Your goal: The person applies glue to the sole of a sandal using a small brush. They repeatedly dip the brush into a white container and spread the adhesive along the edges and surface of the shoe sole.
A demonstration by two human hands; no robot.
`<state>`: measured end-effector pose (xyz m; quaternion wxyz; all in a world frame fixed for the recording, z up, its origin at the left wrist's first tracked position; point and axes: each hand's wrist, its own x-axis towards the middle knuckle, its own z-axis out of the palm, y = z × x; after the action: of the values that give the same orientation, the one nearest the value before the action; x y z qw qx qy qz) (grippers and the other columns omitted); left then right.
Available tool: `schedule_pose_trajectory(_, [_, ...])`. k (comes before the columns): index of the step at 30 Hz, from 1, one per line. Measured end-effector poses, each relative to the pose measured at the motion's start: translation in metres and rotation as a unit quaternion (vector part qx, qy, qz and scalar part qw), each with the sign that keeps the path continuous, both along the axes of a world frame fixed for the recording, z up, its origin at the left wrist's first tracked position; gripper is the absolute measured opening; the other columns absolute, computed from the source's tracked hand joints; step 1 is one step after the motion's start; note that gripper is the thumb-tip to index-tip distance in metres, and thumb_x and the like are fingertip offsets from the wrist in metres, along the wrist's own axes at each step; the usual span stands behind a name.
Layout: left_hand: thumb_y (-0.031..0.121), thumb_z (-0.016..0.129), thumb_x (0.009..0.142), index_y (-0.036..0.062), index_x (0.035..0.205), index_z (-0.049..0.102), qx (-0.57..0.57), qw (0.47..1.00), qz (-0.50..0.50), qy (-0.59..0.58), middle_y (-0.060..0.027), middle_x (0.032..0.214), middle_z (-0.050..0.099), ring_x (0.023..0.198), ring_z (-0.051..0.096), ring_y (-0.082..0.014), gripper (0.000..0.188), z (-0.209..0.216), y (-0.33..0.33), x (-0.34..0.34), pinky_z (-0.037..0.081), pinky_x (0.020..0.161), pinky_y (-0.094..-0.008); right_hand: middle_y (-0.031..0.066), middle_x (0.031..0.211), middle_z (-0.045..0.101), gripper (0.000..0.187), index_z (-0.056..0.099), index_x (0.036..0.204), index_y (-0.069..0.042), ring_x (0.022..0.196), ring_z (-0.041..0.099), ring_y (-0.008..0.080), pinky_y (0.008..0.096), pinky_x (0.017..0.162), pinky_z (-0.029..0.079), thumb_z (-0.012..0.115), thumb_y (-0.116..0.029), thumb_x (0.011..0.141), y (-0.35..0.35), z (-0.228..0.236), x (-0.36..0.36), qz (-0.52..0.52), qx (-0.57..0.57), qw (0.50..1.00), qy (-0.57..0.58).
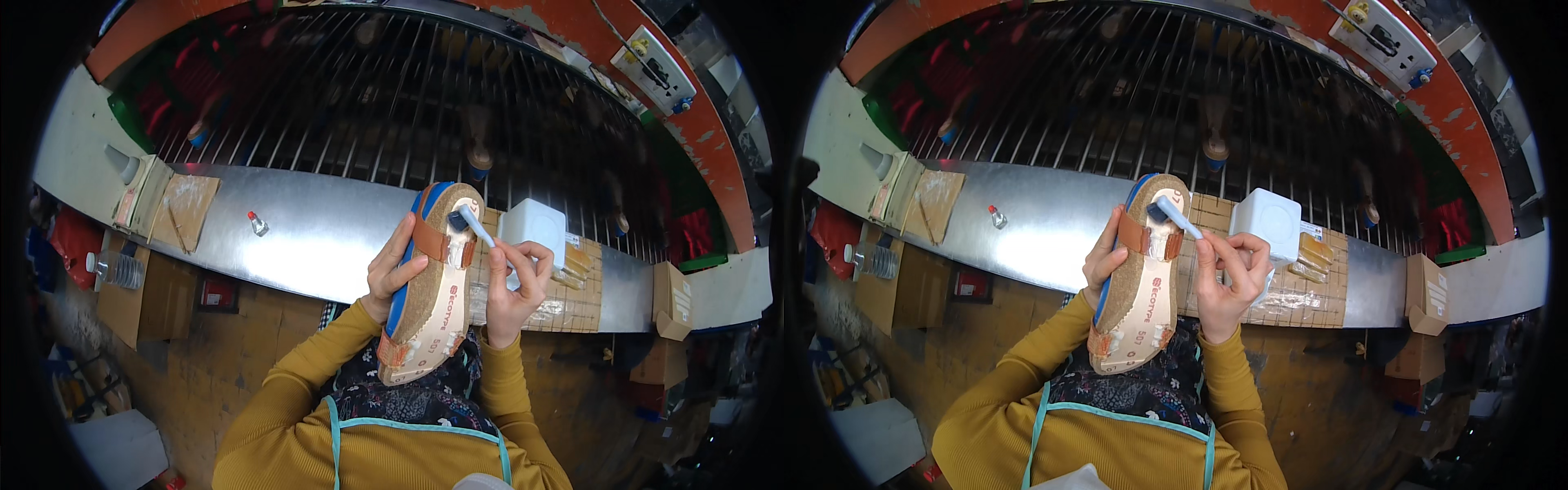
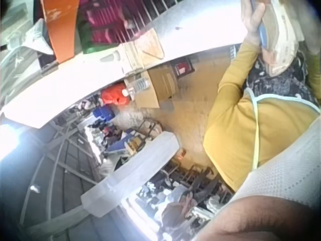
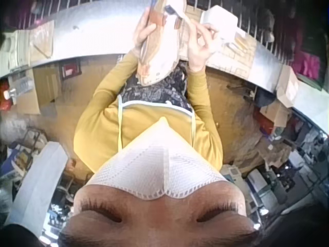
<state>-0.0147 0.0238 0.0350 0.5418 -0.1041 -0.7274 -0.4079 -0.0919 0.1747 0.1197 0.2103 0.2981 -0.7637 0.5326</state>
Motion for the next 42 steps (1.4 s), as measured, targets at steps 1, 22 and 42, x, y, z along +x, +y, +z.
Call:
schedule_pose_trajectory(1, [0.011, 0.076, 0.077, 0.0195, 0.125, 0.052, -0.002, 1.000, 0.000, -0.003, -0.0284, 0.145, 0.038, 0.129, 0.045, -0.0446, 0.055, -0.001, 0.000, 0.000, 0.045, 0.103, -0.0482, 0.0028, 0.092, 0.052, 0.015, 0.075, 0.094, -0.006, 0.068, 0.049, 0.0084, 0.0249, 0.076, 0.036, 0.078, -0.008, 0.079, 0.000, 0.001, -0.004, -0.010, 0.008, 1.000, 0.014])
schedule_pose_trajectory(22, [0.012, 0.078, 0.072, 0.0203, 0.123, 0.058, -0.036, 0.997, -0.050, -0.051, -0.0255, 0.144, 0.042, 0.129, 0.047, -0.0422, 0.056, 0.017, -0.010, 0.001, 0.046, 0.103, -0.0457, 0.0020, 0.087, 0.055, 0.019, 0.076, 0.090, -0.012, 0.073, 0.051, 0.0140, 0.0313, 0.077, 0.033, 0.082, -0.013, 0.072, 0.034, 0.010, -0.034, 0.045, 0.096, 0.988, 0.108])
schedule_pose_trajectory(42, [0.011, 0.077, 0.076, 0.0200, 0.125, 0.055, 0.015, 0.994, -0.083, -0.068, -0.0261, 0.144, 0.042, 0.129, 0.047, -0.0417, 0.054, 0.017, -0.002, 0.002, 0.046, 0.103, -0.0439, -0.0001, 0.081, 0.056, 0.017, 0.076, 0.087, -0.009, 0.061, 0.048, 0.0095, 0.0274, 0.073, 0.033, 0.082, -0.012, 0.071, 0.038, 0.008, -0.032, 0.105, 0.079, 0.991, -0.004])
